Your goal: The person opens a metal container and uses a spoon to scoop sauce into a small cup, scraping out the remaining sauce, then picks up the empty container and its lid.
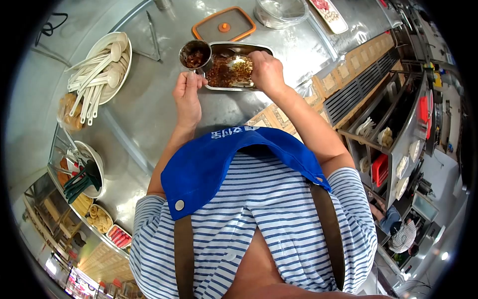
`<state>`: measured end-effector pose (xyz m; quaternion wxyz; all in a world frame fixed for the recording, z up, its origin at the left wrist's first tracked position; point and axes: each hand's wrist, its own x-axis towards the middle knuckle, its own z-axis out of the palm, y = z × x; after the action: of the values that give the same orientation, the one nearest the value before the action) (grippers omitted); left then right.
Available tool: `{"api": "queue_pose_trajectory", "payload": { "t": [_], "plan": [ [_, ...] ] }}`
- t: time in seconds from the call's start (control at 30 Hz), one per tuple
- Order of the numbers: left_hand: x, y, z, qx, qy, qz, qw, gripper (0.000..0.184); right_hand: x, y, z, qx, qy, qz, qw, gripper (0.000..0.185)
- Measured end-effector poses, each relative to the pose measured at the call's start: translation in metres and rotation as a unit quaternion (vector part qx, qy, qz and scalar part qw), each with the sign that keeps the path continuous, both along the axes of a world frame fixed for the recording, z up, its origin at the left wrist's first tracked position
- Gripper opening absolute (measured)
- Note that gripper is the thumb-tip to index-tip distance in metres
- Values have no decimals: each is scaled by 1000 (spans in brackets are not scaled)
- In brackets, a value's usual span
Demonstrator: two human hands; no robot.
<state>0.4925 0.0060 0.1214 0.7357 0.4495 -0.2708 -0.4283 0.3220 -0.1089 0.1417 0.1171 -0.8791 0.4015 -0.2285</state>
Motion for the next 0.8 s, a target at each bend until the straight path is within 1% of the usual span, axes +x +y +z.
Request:
{"api": "queue_pose_trajectory", "payload": {
  "t": [0.03,0.07,0.13,0.17,0.2,0.27,0.3,0.37,0.4,0.5,0.53,0.6,0.63,0.67,0.73,0.8],
  "plan": [
    [0,0,1,2,0,0,1000,19,1,-4,-2,-27,-18,1,999,15],
    [0,-1,2,2,-4,-2,1000,19,0,-6,-7,-26,-18,0,999,15],
    [1,-3,2,2,-9,-4,1000,19,-3,-8,-18,1,82,55,995,16],
    [1,-4,2,1,-6,-5,1000,19,-4,-5,-15,36,104,51,993,15],
    [0,-3,1,1,-2,-5,1000,20,-4,-4,-13,37,105,52,992,15],
    [1,-2,2,8,-3,-15,1000,17,-5,-2,-7,117,167,59,977,14],
    [1,-1,2,11,-7,-27,1000,15,-4,-3,-5,118,168,60,977,14],
    [1,-2,0,15,-7,-28,999,15,-3,-7,-3,208,165,51,963,14],
    [1,-2,0,18,-9,-29,999,15,-3,-11,-6,208,166,50,963,14],
    [1,-3,1,18,-22,-24,999,15,-2,-22,-6,344,108,28,932,19],
    [1,-2,1,18,-23,-24,999,15,-1,-25,-5,344,108,28,933,19],
    [2,-2,3,17,-28,-25,999,17,-1,-30,-1,504,48,-31,862,19],
    [2,-2,4,15,-28,-26,999,17,-3,-29,2,505,17,-23,863,17],
    [3,-2,6,20,-42,-12,999,19,-4,-30,7,503,16,-24,864,17],
    [4,0,8,22,-56,1,998,20,-7,-31,20,566,-55,-69,820,18],
    [8,3,10,47,-73,2,996,19,-12,-30,37,547,-66,-67,832,19]
  ]
}}
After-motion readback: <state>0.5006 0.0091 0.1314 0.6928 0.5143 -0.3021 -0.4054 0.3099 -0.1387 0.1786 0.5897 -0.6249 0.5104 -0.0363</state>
